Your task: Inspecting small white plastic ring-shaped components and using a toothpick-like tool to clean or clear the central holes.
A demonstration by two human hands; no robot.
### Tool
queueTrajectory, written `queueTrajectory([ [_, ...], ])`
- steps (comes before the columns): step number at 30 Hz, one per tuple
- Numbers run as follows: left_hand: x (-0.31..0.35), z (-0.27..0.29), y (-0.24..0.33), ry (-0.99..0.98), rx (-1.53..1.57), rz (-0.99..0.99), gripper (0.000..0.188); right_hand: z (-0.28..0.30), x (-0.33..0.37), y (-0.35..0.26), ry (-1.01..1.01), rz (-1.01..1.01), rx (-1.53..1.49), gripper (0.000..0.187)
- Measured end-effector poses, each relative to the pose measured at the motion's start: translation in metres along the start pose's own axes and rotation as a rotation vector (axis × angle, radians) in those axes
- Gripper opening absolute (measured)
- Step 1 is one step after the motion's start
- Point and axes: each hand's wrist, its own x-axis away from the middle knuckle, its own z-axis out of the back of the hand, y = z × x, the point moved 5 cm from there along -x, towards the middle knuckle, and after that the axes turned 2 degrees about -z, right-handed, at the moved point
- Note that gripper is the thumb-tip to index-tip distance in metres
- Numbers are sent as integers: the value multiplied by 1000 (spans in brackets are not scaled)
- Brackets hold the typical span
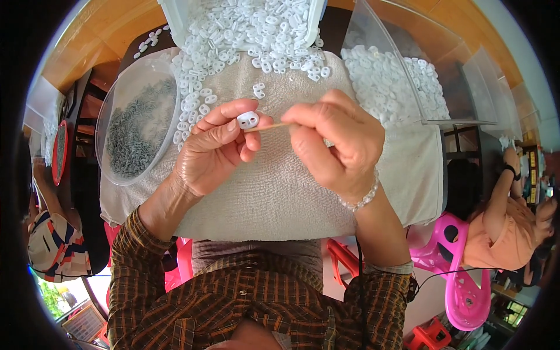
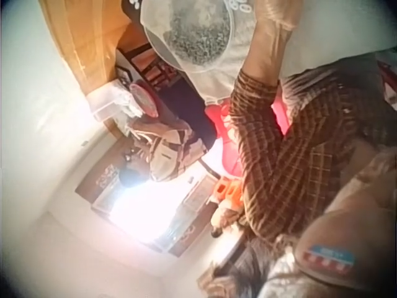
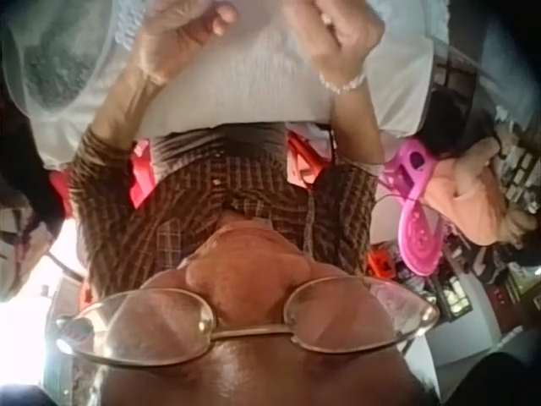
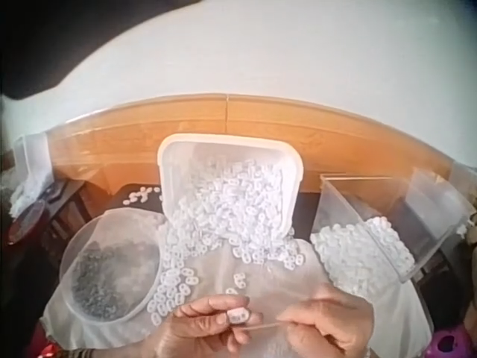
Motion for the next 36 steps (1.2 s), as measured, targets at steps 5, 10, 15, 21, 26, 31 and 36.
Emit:
queueTrajectory([
  [5,-3,2,2,-43,64,-34,30,-3,3,-7,46,238,197,16],
  [10,-3,5,1,28,39,-20,29,-3,2,-14,-2,380,283,19],
  [15,-5,7,2,57,24,-70,29,-7,1,-2,30,367,439,15],
  [21,-4,10,4,71,-4,-114,30,-12,3,5,-158,251,549,14],
  [26,0,7,8,-5,36,-102,32,-29,6,10,-389,207,662,13],
  [31,1,6,11,-19,81,-92,32,-32,9,14,-414,239,597,8],
  [36,1,5,16,-2,97,-116,29,-17,-2,4,-217,153,471,17],
])
